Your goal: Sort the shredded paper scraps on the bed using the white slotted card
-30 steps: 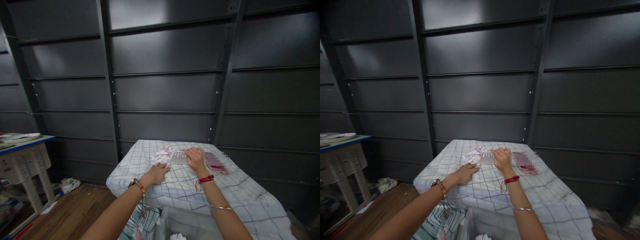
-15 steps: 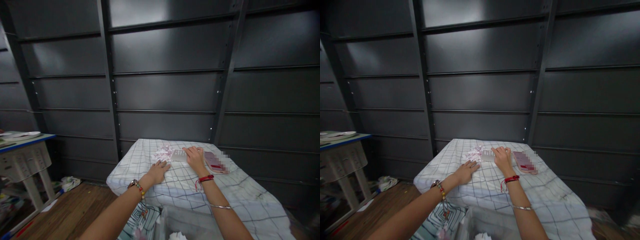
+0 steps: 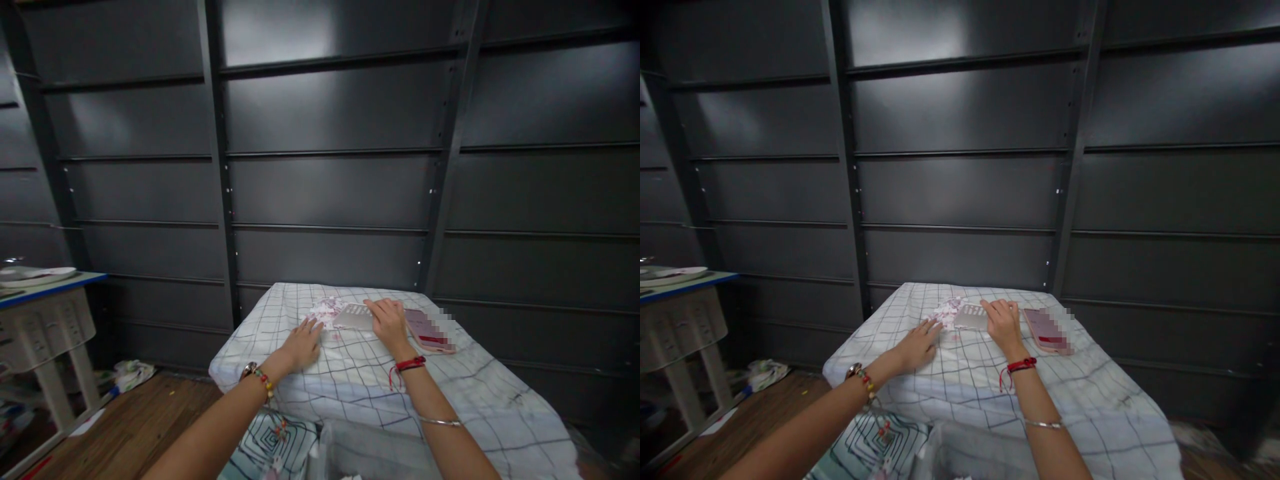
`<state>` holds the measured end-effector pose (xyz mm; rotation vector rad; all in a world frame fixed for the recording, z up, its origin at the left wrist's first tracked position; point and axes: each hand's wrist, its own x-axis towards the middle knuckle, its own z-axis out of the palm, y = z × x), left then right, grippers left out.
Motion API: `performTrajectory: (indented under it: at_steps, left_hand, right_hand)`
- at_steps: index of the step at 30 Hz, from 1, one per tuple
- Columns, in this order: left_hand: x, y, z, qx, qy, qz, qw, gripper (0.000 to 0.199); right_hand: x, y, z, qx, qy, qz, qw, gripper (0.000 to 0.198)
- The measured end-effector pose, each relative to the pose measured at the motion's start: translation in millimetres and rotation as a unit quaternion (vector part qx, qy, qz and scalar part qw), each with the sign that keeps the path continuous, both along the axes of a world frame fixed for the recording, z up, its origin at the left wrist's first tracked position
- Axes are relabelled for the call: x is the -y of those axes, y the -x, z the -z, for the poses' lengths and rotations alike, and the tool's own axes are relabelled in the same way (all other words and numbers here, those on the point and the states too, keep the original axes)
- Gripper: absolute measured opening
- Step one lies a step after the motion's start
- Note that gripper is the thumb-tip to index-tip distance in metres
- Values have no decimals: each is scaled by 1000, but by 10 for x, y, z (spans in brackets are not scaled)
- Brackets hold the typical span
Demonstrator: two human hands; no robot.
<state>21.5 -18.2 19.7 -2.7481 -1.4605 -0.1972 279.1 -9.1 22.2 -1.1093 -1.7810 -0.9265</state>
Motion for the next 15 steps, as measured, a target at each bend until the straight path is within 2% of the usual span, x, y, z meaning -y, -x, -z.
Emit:
performTrajectory:
  at_steps: [5, 8, 15]
  left_hand:
    - [-70, 381, 14, 30, 15, -73, 997, 60]
    - [-82, 543, 79, 31, 12, -95, 995, 58]
    - [-73, 593, 182, 24, 5, -102, 995, 55]
  right_hand:
    - [8, 28, -4, 17, 7, -11, 1000, 35]
    - [20, 21, -14, 19, 9, -3, 1000, 36]
    - [150, -148, -102, 27, 24, 41, 999, 37]
